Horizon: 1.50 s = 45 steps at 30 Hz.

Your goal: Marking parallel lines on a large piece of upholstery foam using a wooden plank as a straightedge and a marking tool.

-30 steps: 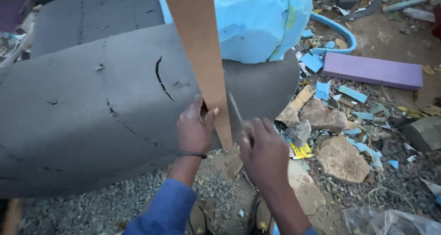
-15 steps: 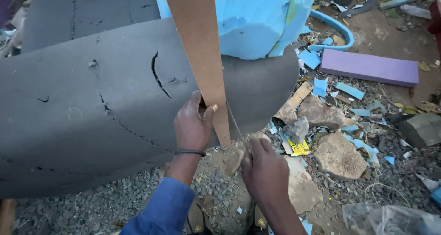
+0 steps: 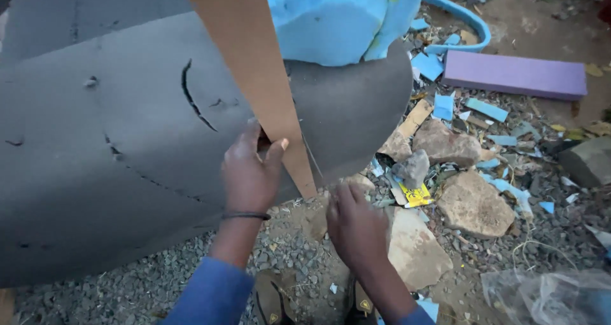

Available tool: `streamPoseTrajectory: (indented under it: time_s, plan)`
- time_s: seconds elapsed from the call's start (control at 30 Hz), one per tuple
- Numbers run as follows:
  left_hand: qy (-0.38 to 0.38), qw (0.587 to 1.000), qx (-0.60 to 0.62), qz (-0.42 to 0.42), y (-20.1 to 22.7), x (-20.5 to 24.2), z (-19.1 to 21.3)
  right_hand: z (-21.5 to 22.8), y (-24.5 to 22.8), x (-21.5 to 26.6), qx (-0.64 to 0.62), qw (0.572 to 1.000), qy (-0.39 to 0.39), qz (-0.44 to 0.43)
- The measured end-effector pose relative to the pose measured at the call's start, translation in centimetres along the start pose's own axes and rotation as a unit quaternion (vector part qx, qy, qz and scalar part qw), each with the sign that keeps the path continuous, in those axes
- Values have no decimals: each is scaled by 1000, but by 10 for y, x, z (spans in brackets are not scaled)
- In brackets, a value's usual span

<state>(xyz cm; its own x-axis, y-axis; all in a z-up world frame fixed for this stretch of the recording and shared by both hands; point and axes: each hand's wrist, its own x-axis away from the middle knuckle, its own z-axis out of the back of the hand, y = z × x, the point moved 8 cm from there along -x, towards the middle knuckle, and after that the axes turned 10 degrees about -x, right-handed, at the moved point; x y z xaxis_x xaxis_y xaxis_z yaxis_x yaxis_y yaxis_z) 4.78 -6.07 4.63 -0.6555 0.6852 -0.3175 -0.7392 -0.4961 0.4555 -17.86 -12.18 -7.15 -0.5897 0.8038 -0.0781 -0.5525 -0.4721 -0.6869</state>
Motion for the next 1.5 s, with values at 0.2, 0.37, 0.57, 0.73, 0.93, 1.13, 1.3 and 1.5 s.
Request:
streamPoseTrajectory:
  time_s: [0.2, 0.37, 0.57, 0.73, 0.93, 1.13, 1.3, 1.5]
  plan:
    - [11, 1000, -12, -23, 6, -3, 9, -75, 89, 53, 13, 992, 12, 127]
    - [8, 1000, -1, -17, 5, -2, 12, -27, 35, 31, -40, 987, 98, 120]
    - [17, 999, -5, -50, 10, 3, 18, -37, 23, 5, -137, 968, 132, 163]
    - [4, 998, 6, -64, 13, 2, 22, -47, 33, 9, -189, 956, 156, 160]
    - [-3, 998, -23, -55, 17, 1, 26, -73, 41, -6, -156, 966, 129, 164]
    - [-5, 996, -21, -86, 16, 4, 27, -179, 144, 29, -124, 989, -24, 76]
    - [-5, 991, -29, -131, 21, 7, 29, -274, 257, 71, 25, 986, -158, -55]
    - [-9, 987, -10, -159, 9, 11, 24, -254, 270, 74, -114, 956, -152, -225]
